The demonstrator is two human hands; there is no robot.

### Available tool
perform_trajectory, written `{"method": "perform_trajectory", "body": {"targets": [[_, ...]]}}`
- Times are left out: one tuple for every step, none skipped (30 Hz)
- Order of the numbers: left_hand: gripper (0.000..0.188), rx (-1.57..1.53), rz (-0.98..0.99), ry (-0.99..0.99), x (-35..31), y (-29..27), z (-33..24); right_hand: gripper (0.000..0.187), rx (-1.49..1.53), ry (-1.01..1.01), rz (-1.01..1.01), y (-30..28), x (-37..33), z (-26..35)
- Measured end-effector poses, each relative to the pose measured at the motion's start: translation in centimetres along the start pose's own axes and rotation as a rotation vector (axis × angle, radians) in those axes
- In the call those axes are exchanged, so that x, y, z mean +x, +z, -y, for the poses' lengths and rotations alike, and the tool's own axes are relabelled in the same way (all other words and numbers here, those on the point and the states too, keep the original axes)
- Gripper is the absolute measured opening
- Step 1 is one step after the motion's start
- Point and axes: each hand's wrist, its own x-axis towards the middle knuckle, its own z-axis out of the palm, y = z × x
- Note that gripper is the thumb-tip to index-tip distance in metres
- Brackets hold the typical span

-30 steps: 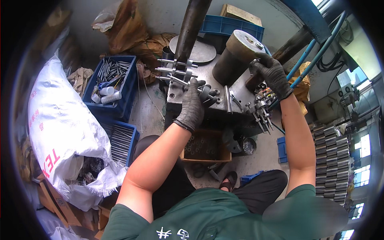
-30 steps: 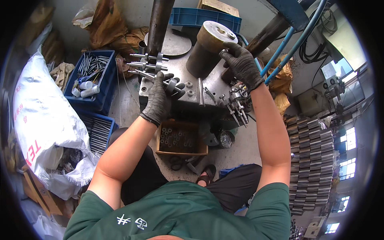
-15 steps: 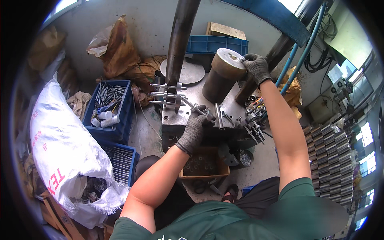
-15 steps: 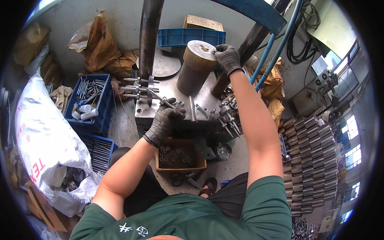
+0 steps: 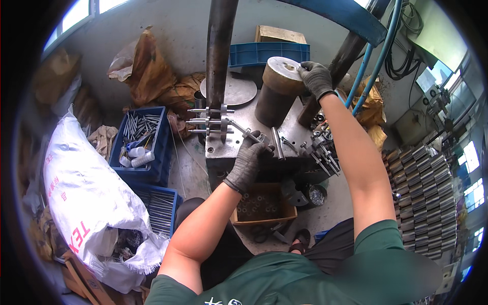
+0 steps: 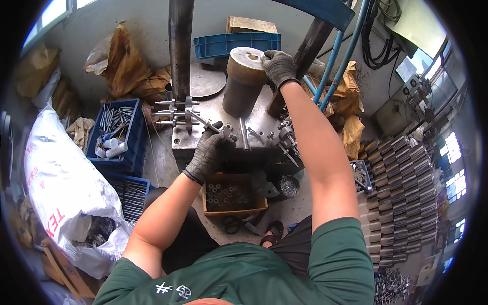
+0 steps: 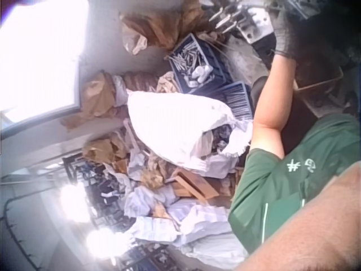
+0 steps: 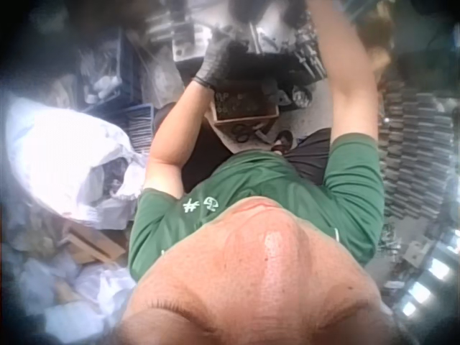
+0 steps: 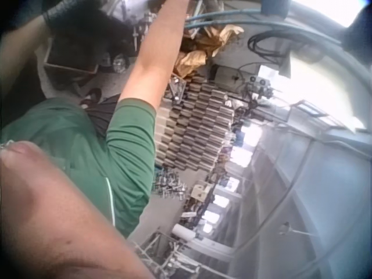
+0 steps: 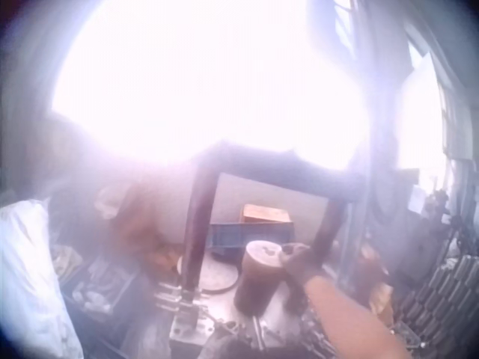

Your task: Operating a press machine to assemble or process metal components.

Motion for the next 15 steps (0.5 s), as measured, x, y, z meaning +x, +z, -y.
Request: {"method": "perform_trajectory", "body": {"targets": [[0.055, 0.009, 0.006, -0.002, 0.1, 0.0, 0.2, 0.035, 0.004, 0.006, -0.008, -0.2, -0.1, 0.1], [0.054, 0.000, 0.008, -0.001, 0.1, 0.2, 0.3, 0.036, -0.026, -0.009, -0.024, -0.5, -0.1, -0.1], [0.053, -0.009, 0.011, -0.002, 0.2, 0.4, 0.4, 0.037, -0.056, -0.022, -0.041, -0.9, -0.2, -0.4], [0.053, 0.001, 0.023, -0.010, 0.3, 0.7, 0.5, 0.039, -0.088, -0.034, -0.059, -1.5, -0.3, -0.9], [0.052, 0.038, 0.009, -0.012, 0.2, 0.6, 0.3, 0.036, -0.057, -0.061, -0.022, -2.3, -0.6, -0.9], [0.052, 0.075, -0.007, -0.014, 0.0, 0.6, 0.0, 0.036, -0.052, -0.051, -0.028, -3.4, -1.3, -0.8], [0.052, 0.086, -0.003, -0.022, -0.2, 0.7, -0.1, 0.035, -0.081, -0.146, -0.009, -4.8, -2.3, -1.1], [0.052, 0.068, -0.015, -0.012, -0.6, 1.3, -0.4, 0.034, -0.112, -0.240, 0.007, -6.6, -3.6, -1.3], [0.052, 0.049, -0.027, -0.003, -1.0, 1.9, -0.6, 0.033, -0.135, -0.348, -0.029, -8.3, -5.1, -1.8], [0.053, 0.031, -0.043, 0.009, -1.3, 2.1, -0.8, 0.033, -0.132, -0.337, -0.036, -9.9, -6.7, -2.4], [0.056, -0.037, 0.000, 0.018, -1.0, 1.3, -0.7, 0.034, -0.217, -0.357, 0.051, -11.7, -8.4, -2.8], [0.056, -0.028, 0.009, 0.007, -1.1, 1.8, -0.6, 0.034, -0.309, -0.369, 0.140, -13.5, -10.2, -3.9], [0.058, 0.021, 0.003, 0.005, -1.6, 2.3, -0.9, 0.035, -0.333, -0.385, 0.201, -15.3, -12.2, -4.8], [0.060, 0.068, 0.003, -0.001, -1.8, 2.8, -0.9, 0.036, -0.361, -0.397, 0.261, -17.2, -14.3, -6.1], [0.060, 0.405, 0.122, 0.203, -0.6, -0.5, -0.1, 0.036, -0.304, -0.419, 0.305, -18.2, -16.0, -7.1]]}}
